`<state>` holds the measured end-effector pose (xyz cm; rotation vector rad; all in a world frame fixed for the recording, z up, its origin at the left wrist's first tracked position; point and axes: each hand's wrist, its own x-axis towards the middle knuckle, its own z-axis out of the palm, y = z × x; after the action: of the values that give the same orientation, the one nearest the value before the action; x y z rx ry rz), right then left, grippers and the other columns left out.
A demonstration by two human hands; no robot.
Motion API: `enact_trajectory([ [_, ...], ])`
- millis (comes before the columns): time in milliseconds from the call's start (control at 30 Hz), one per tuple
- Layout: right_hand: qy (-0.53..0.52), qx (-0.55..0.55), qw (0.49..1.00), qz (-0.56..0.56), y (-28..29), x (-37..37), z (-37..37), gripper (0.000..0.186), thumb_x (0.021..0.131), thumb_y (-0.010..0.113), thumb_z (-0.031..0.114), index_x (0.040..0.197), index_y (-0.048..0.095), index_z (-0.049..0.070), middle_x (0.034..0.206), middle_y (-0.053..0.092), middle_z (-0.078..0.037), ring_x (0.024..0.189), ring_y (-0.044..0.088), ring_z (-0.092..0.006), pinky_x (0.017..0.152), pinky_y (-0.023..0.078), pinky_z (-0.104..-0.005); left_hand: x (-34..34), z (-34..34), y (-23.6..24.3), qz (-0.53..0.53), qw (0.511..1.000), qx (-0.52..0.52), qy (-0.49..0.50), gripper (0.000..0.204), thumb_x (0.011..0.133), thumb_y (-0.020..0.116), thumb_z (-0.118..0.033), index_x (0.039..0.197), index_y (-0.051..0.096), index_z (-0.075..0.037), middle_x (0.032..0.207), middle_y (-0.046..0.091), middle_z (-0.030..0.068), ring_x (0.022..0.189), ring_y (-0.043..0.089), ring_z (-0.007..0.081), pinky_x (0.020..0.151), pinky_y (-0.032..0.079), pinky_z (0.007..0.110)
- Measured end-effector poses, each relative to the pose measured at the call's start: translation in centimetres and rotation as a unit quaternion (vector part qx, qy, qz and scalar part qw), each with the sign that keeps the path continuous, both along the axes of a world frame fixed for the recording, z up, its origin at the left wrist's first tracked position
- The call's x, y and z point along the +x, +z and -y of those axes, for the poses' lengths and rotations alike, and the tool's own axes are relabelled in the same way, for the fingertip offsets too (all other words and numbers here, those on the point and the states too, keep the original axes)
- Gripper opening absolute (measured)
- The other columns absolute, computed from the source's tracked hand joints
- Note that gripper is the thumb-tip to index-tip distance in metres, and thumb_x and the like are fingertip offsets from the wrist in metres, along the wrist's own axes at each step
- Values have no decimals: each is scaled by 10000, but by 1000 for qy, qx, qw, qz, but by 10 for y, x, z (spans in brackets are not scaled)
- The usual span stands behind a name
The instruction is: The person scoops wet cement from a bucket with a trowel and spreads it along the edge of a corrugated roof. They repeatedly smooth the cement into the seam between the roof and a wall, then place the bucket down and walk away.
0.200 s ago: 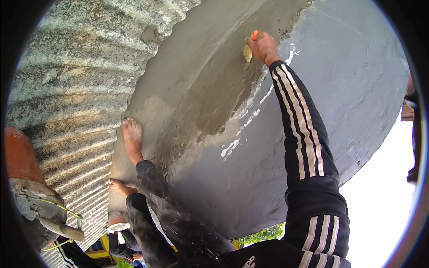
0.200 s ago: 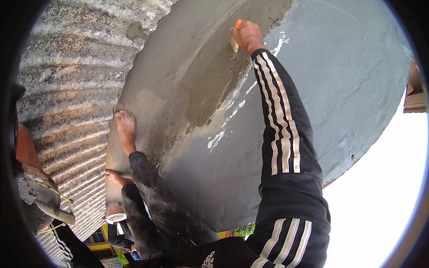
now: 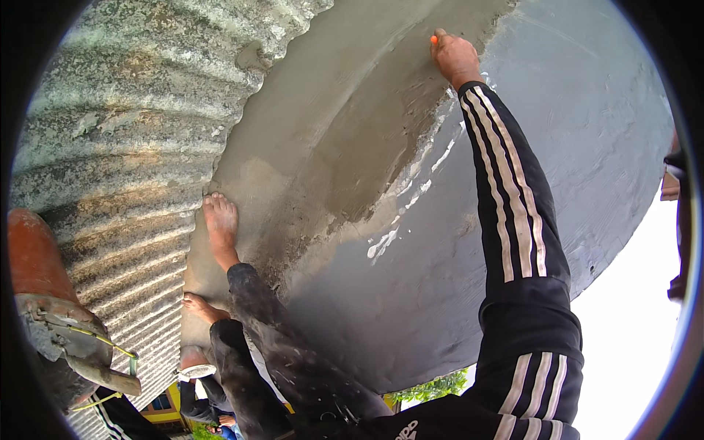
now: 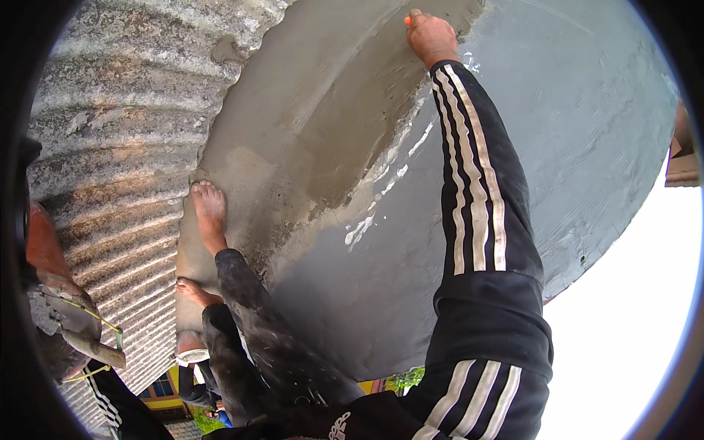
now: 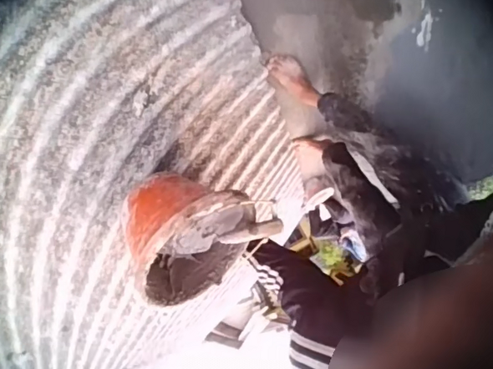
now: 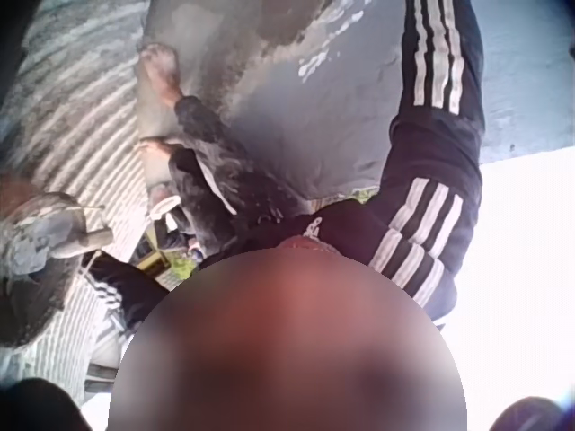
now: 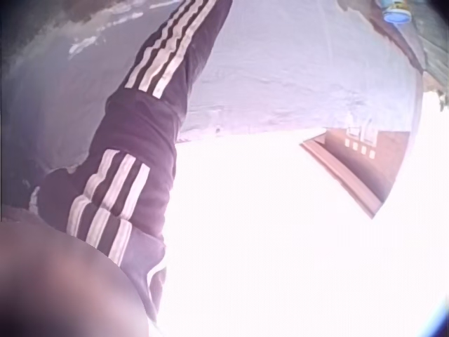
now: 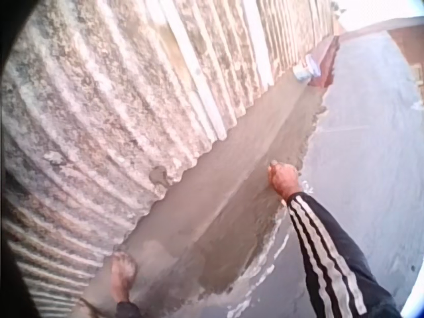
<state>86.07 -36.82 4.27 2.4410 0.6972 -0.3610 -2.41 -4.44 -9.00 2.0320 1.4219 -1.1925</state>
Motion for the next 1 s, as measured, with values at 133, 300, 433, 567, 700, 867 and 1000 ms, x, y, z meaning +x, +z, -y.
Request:
enact_trajectory([
  [133,20,-79,971,-224,-10,-74,-47,229,1029,564,264,1098,705,97,992,766,-169,969,741,-373,874,592,-484,-12,10,-10,-16,1000,8,7,1438,500,944,-401,1579,100,37,1639,212,306,1555,181,440,1308,173,452],
  [300,-163,-22,941,-294,-13,-130,-64,365,939,636,361,1094,754,53,1090,747,-213,1109,695,-387,985,553,-455,-1,9,0,-30,999,14,7,1421,517,936,-404,1579,102,36,1639,214,304,1557,179,437,1308,171,450],
  [433,-205,-28,963,-175,27,-21,-5,403,923,651,382,1074,751,23,1109,744,-236,1106,695,-397,976,553,-440,5,8,2,-49,999,14,1,1407,530,930,-406,1580,104,35,1640,215,303,1558,177,435,1309,170,449],
  [567,-91,-28,995,-23,45,52,23,365,964,614,369,1097,751,58,1056,760,-217,1008,727,-403,926,579,-477,9,9,6,-61,998,17,-5,1393,543,923,-408,1580,106,35,1640,217,301,1560,176,433,1309,168,449],
  [700,-9,-58,997,-41,45,25,-4,300,1011,588,355,1142,719,119,979,756,-213,946,726,-422,874,581,-521,14,8,7,-68,997,19,2,1379,556,917,-410,1580,107,34,1641,218,299,1561,174,432,1309,167,448],
  [867,-69,-79,957,-269,33,-79,-51,287,1004,587,301,1111,744,86,1048,763,-186,1037,725,-376,937,573,-479,18,7,8,-81,997,18,3,1362,573,909,-413,1581,110,33,1642,220,297,1562,172,429,1309,165,446],
  [1000,-179,-69,919,-345,26,-114,-57,382,944,619,353,1104,735,26,1159,724,-241,1141,674,-410,1004,543,-456,21,5,8,-88,996,20,5,1348,586,903,-415,1581,111,33,1642,222,295,1564,171,427,1309,164,445],
])
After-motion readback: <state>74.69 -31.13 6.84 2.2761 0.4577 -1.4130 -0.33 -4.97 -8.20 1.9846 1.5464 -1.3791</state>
